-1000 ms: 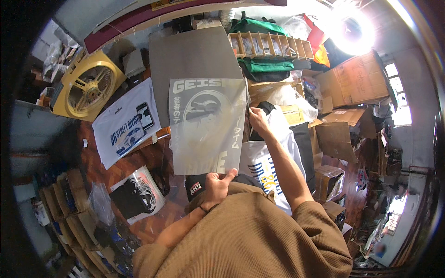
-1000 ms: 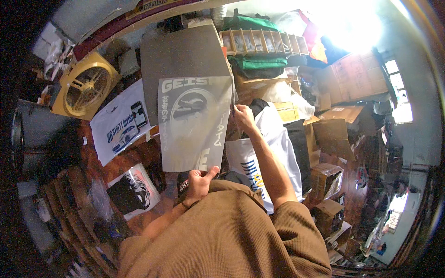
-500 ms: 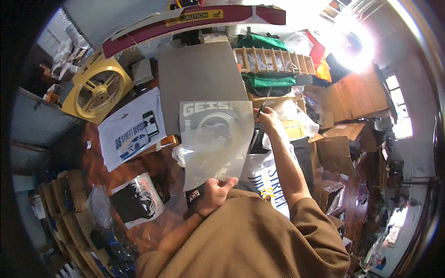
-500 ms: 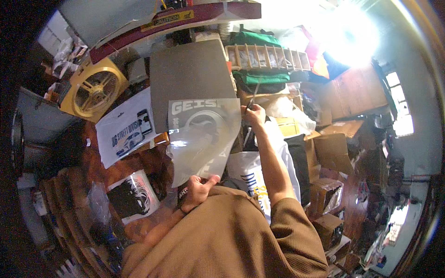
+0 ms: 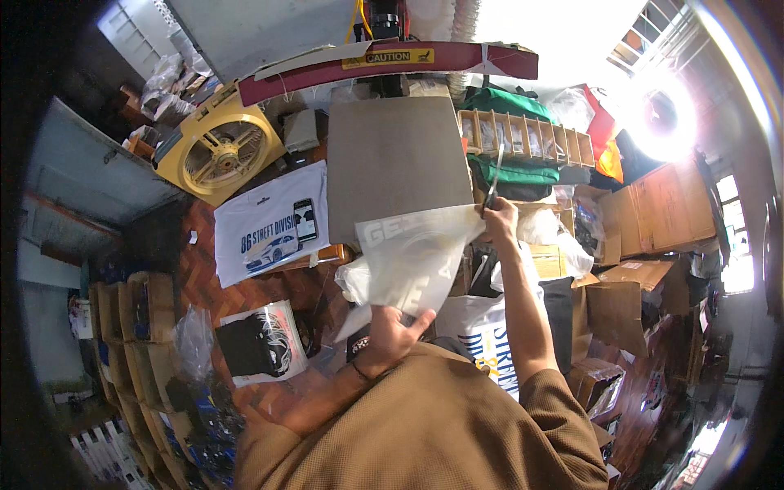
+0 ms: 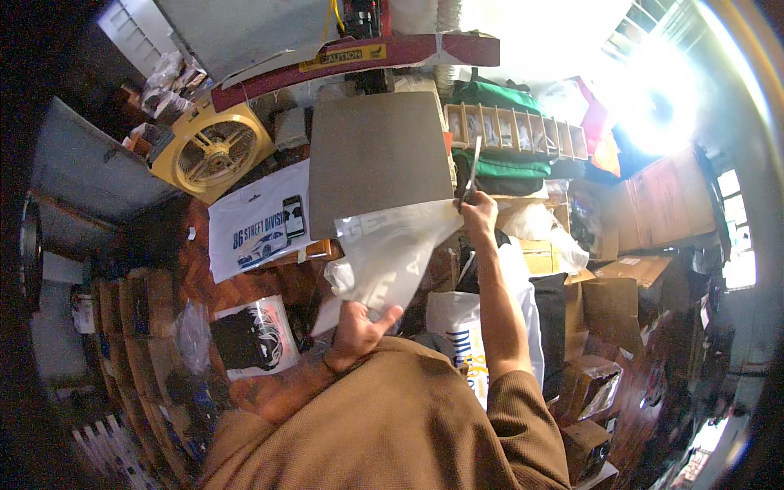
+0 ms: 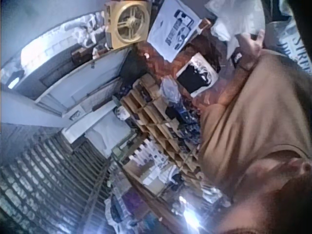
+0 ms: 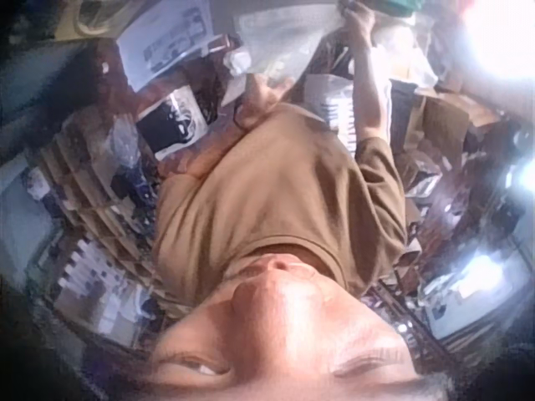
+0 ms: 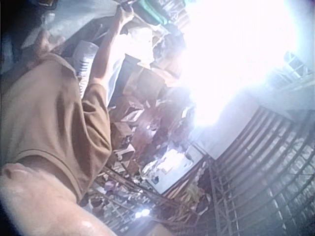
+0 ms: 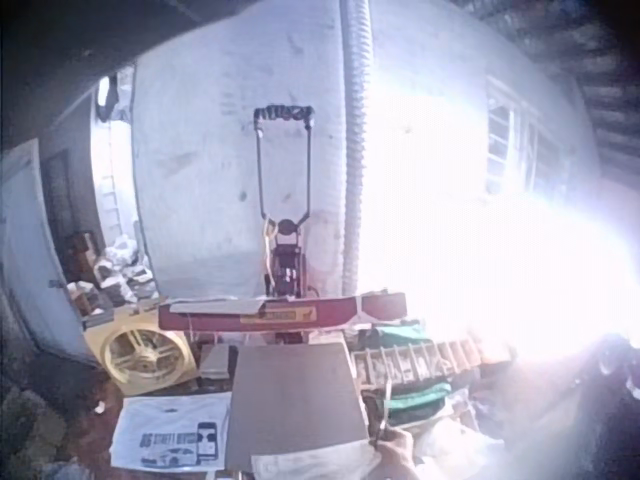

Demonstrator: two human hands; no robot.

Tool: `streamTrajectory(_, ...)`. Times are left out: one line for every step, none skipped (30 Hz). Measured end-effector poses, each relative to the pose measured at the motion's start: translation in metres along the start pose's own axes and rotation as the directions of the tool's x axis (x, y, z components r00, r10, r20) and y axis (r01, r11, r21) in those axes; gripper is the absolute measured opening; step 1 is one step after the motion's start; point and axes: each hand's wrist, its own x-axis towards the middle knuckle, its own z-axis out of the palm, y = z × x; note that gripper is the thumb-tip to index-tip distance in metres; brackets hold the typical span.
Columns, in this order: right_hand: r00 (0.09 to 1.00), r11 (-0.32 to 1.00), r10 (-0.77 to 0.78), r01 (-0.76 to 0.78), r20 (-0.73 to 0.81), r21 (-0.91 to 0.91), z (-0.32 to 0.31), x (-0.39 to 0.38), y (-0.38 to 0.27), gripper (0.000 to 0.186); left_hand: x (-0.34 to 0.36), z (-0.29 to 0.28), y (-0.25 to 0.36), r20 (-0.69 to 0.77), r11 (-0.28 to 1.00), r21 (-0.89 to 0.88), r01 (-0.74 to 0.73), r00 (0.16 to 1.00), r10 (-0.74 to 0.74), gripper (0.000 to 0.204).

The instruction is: The person uses scissors to cut a black t-shirt and a large sheet of printed paper in a cluttered room. They handle the items one at a time, cutting the fabric and paper into smaller pieces while surrounded by boxes and other materials.

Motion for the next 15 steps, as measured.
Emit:
streamTrajectory(0.995, 0.971, -0.098, 0.092, 0.015, 0.221, -0.012, 0.007, 0.007, 0.017, 0.015, -0.005, 0.010, -0.007, 0.990, 0.053, -0.127, 0.992, 0.127, 0.025)
streamTrajectory(0.992, 0.928, -0.124, 0.109, 0.019, 0.356, -0.022, 0.013, 0.013, 0.017, 0.033, -0.016, 0.025, -0.015, 0.964, 0.111, -0.240, 0.970, 0.244, 0.027)
streamTrajectory(0.989, 0.868, -0.150, 0.122, 0.018, 0.482, -0.035, 0.020, 0.019, 0.018, 0.046, -0.021, 0.026, 0.037, 0.925, 0.191, -0.327, 0.944, 0.326, 0.027)
streamTrajectory(0.984, 0.842, -0.176, 0.169, -0.036, 0.512, -0.044, 0.019, 0.017, 0.021, 0.057, -0.029, 0.039, 0.063, 0.883, 0.262, -0.390, 0.920, 0.388, 0.027)
streamTrajectory(0.976, 0.813, -0.198, 0.215, -0.091, 0.540, -0.057, 0.014, 0.015, 0.025, 0.067, -0.035, 0.056, 0.096, 0.831, 0.329, -0.449, 0.891, 0.443, 0.027)
streamTrajectory(0.820, 0.845, -0.517, 0.534, -0.245, 0.004, -0.087, 0.017, 0.029, 0.027, 0.076, -0.032, 0.064, 0.157, 0.811, 0.267, -0.521, 0.853, 0.497, 0.027)
streamTrajectory(0.825, 0.839, -0.465, 0.527, -0.321, 0.140, -0.094, 0.007, 0.031, 0.029, 0.084, -0.031, 0.066, 0.205, 0.788, 0.215, -0.577, 0.816, 0.541, 0.027)
streamTrajectory(0.822, 0.805, -0.409, 0.529, -0.396, 0.268, -0.102, -0.003, 0.031, 0.031, 0.090, -0.029, 0.057, 0.260, 0.698, 0.248, -0.672, 0.740, 0.621, 0.025)
streamTrajectory(0.987, 0.414, 0.056, 0.115, -0.152, 0.903, -0.106, -0.025, 0.019, 0.032, 0.092, -0.036, 0.056, 0.297, 0.657, 0.226, -0.720, 0.693, 0.657, 0.024)
streamTrajectory(0.941, 0.680, -0.114, 0.308, -0.319, 0.666, -0.110, -0.051, 0.018, 0.031, 0.095, -0.040, 0.056, 0.305, 0.645, 0.171, -0.745, 0.662, 0.685, 0.020)
streamTrajectory(0.850, 0.820, -0.330, 0.473, -0.410, 0.321, -0.114, -0.075, 0.024, 0.030, 0.099, -0.044, 0.055, 0.312, 0.629, 0.111, -0.770, 0.628, 0.713, 0.017)
streamTrajectory(0.824, 0.745, -0.280, 0.510, -0.492, 0.430, -0.124, -0.079, 0.074, 0.030, 0.110, -0.043, 0.036, 0.296, 0.704, 0.009, -0.710, 0.674, 0.676, 0.015)
streamTrajectory(0.881, 0.576, -0.206, 0.461, -0.426, 0.674, -0.115, -0.084, 0.109, 0.029, 0.122, -0.049, -0.005, 0.277, 0.774, -0.068, -0.630, 0.733, 0.621, 0.014)
streamTrajectory(0.923, 0.356, -0.126, 0.385, -0.365, 0.852, -0.110, -0.091, 0.144, 0.028, 0.135, -0.057, -0.029, 0.275, 0.824, -0.161, -0.543, 0.778, 0.566, 0.013)
streamTrajectory(0.967, 0.235, -0.038, 0.255, -0.253, 0.938, -0.078, -0.112, 0.146, 0.021, 0.145, -0.077, -0.037, 0.264, 0.935, -0.120, -0.333, 0.897, 0.353, 0.012)
